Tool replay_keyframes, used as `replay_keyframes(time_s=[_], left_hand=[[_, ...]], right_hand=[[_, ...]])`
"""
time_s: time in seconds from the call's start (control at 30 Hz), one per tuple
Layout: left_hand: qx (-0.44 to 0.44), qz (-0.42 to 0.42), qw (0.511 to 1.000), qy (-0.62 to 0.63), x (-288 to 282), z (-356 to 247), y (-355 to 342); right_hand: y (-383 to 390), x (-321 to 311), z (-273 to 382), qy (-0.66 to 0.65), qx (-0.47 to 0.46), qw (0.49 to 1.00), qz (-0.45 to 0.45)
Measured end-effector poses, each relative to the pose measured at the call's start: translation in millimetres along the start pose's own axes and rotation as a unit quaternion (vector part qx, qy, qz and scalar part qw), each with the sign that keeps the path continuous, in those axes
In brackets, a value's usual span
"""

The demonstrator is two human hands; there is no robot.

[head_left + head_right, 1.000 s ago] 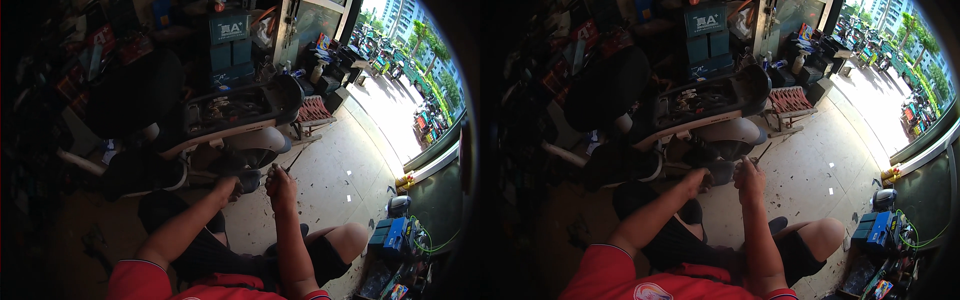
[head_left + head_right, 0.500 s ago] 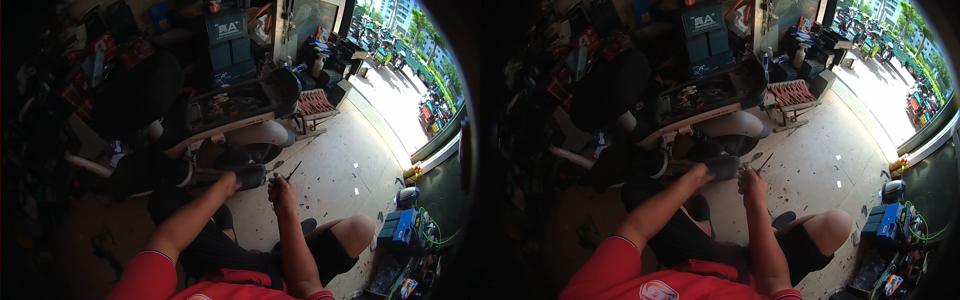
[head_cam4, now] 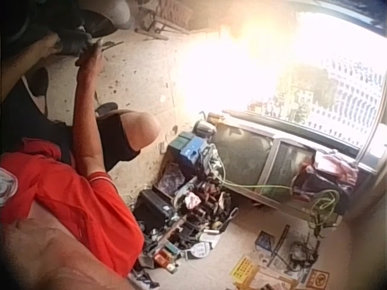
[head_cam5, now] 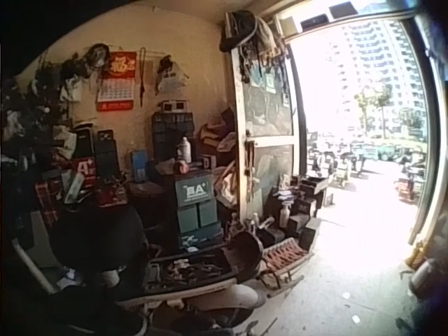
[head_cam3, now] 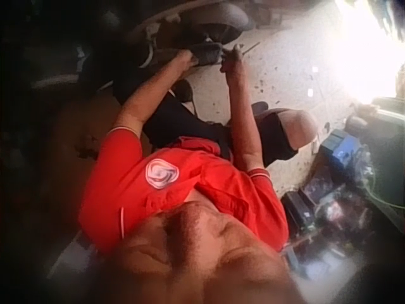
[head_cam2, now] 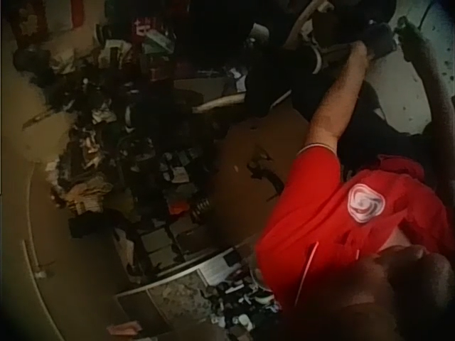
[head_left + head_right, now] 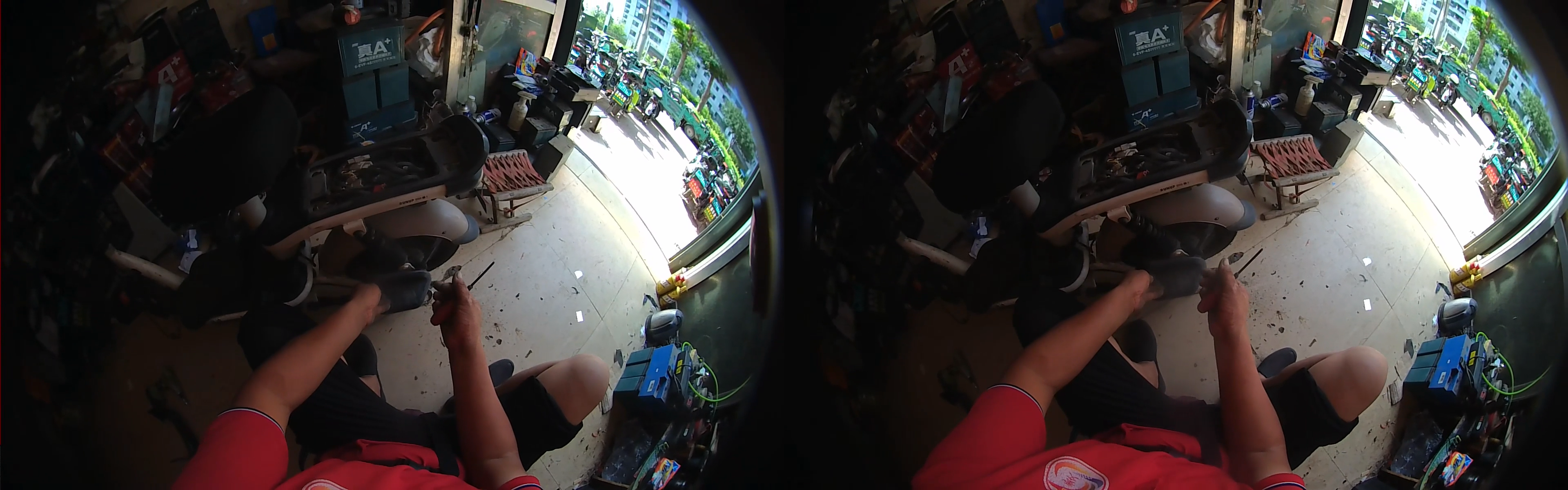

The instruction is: Repair and wire a motorbike component, using electrical tape and wire strippers.

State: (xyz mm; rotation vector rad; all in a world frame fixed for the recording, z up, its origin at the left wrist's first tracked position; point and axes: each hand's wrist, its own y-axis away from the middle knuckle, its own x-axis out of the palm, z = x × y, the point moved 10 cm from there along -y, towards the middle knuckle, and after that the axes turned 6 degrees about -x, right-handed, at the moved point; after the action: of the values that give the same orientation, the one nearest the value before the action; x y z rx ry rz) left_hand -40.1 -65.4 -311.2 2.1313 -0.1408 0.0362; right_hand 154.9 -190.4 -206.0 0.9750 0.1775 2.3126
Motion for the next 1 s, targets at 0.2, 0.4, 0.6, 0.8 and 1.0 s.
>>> replay_keyframes(time_s=[0.2,0.4,0.6,0.8,1.0], left_hand=[[0.009,0.022,0.999,-0.03,16.4,-0.1,9.0],[0.052,0.017,0.998,-0.028,-47.0,16.0,-101.7],[0.011,-0.01,1.0,-0.02,-11.5,19.7,-46.4],[0.032,0.012,0.997,-0.073,-9.1,16.5,-48.8],[0.012,0.001,0.997,-0.073,-2.7,29.7,-84.8]], right_hand=[[-21.1,24.2,11.8,-0.004,-0.035,0.999,0.024],[-47.2,110.4,21.9,-0.062,-0.057,0.994,0.067],[-73.8,121.1,24.0,-0.099,-0.036,0.993,0.057],[-79.4,128.5,20.7,-0.133,-0.017,0.991,0.024],[-82.4,121.4,32.6,-0.128,-0.048,0.99,0.045]])
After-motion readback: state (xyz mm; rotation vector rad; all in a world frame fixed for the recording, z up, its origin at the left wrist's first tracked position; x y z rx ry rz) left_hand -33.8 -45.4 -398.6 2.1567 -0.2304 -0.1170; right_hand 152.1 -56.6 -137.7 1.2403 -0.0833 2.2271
